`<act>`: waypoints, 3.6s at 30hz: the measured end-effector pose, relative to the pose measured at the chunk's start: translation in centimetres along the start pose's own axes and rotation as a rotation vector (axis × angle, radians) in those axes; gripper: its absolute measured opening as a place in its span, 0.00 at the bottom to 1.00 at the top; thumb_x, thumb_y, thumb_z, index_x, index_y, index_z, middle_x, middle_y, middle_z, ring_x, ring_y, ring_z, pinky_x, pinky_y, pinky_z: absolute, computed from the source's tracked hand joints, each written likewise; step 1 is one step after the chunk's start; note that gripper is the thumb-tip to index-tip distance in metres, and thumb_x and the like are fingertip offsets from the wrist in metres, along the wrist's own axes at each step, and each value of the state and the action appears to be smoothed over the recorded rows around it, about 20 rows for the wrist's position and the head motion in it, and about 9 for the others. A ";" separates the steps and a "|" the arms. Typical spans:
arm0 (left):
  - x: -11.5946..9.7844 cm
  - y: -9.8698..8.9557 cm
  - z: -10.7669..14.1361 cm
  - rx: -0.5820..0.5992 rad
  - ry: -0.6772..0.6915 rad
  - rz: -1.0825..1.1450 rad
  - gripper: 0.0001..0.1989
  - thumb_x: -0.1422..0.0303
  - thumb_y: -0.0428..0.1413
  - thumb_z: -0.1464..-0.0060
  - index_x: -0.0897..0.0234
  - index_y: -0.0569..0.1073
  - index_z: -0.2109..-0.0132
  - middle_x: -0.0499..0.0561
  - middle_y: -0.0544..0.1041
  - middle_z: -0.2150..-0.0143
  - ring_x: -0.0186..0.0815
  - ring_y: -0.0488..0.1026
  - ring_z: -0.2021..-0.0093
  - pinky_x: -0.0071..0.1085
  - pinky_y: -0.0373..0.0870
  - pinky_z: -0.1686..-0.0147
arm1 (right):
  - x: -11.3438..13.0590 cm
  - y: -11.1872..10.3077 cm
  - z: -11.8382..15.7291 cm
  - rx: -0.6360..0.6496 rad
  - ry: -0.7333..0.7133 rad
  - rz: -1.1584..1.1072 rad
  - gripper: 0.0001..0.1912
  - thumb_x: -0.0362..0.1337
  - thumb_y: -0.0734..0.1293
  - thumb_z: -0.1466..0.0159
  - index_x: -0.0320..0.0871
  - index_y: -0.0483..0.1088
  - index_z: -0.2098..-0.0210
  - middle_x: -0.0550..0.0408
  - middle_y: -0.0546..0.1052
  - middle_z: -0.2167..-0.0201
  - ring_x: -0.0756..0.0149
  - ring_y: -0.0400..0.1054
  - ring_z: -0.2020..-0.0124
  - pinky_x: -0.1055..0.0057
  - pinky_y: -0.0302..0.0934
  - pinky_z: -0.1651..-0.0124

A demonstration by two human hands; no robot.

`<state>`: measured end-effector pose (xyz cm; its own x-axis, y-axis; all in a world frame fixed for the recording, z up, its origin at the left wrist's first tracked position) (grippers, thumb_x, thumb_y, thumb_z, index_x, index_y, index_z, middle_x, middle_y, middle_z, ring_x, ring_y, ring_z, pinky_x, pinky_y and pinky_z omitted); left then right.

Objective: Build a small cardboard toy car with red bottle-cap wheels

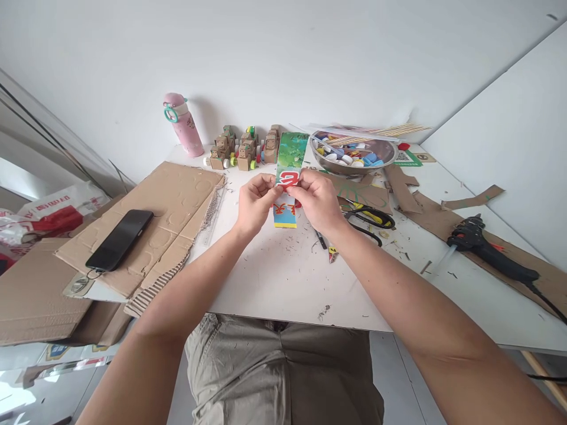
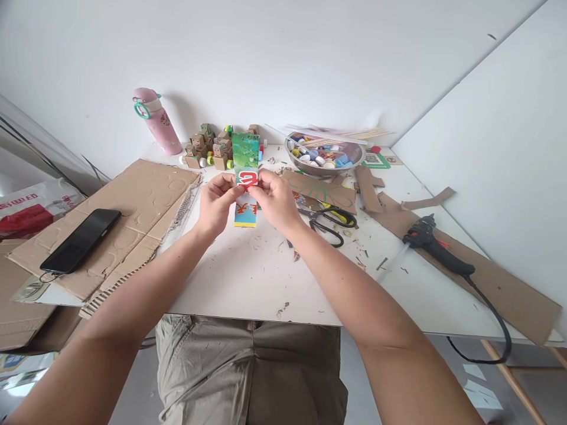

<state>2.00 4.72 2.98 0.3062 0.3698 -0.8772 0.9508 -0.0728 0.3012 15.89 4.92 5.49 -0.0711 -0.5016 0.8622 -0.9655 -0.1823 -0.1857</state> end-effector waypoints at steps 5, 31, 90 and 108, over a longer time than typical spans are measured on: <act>0.6 -0.1 0.1 -0.044 -0.063 0.024 0.13 0.66 0.73 0.58 0.61 0.75 0.71 0.44 0.77 0.74 0.30 0.72 0.73 0.27 0.70 0.72 | 0.0 0.2 0.0 -0.034 0.011 -0.102 0.08 0.37 0.69 0.42 0.49 0.65 0.74 0.62 0.69 0.77 0.65 0.70 0.70 0.67 0.69 0.63; 2.0 2.6 1.2 0.407 -0.443 0.101 0.27 0.41 0.70 0.49 0.61 0.78 0.61 0.56 0.83 0.60 0.44 0.83 0.56 0.36 0.80 0.59 | 1.3 -3.2 -0.4 0.017 -0.137 0.219 0.07 0.37 0.73 0.37 0.49 0.81 0.72 0.54 0.84 0.69 0.62 0.74 0.70 0.63 0.68 0.64; 3.0 3.4 2.2 0.432 -0.483 0.088 0.31 0.36 0.66 0.45 0.63 0.79 0.64 0.57 0.84 0.67 0.42 0.85 0.63 0.36 0.82 0.61 | 0.9 -2.6 -0.8 0.103 -0.083 0.143 0.43 0.82 0.58 0.39 0.49 0.61 0.81 0.60 0.61 0.85 0.66 0.56 0.80 0.64 0.57 0.73; 2.7 1.8 1.5 0.203 -0.445 0.053 0.32 0.37 0.66 0.44 0.64 0.79 0.56 0.54 0.86 0.64 0.43 0.87 0.61 0.36 0.83 0.60 | 0.0 -3.0 -0.6 0.322 0.094 0.162 0.28 0.58 0.78 0.41 0.52 0.87 0.47 0.48 0.87 0.46 0.50 0.82 0.53 0.51 0.76 0.47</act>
<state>4.58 4.19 0.59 0.3031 -0.0674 -0.9506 0.9097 -0.2767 0.3097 18.64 5.94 6.35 -0.2534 -0.4686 0.8463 -0.8128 -0.3712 -0.4489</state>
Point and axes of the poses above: each hand's wrist, its own z-axis away from the middle knuckle, its own y-axis out of the palm, x = y × z, the point moved 7 cm from there along -z, towards the middle knuckle
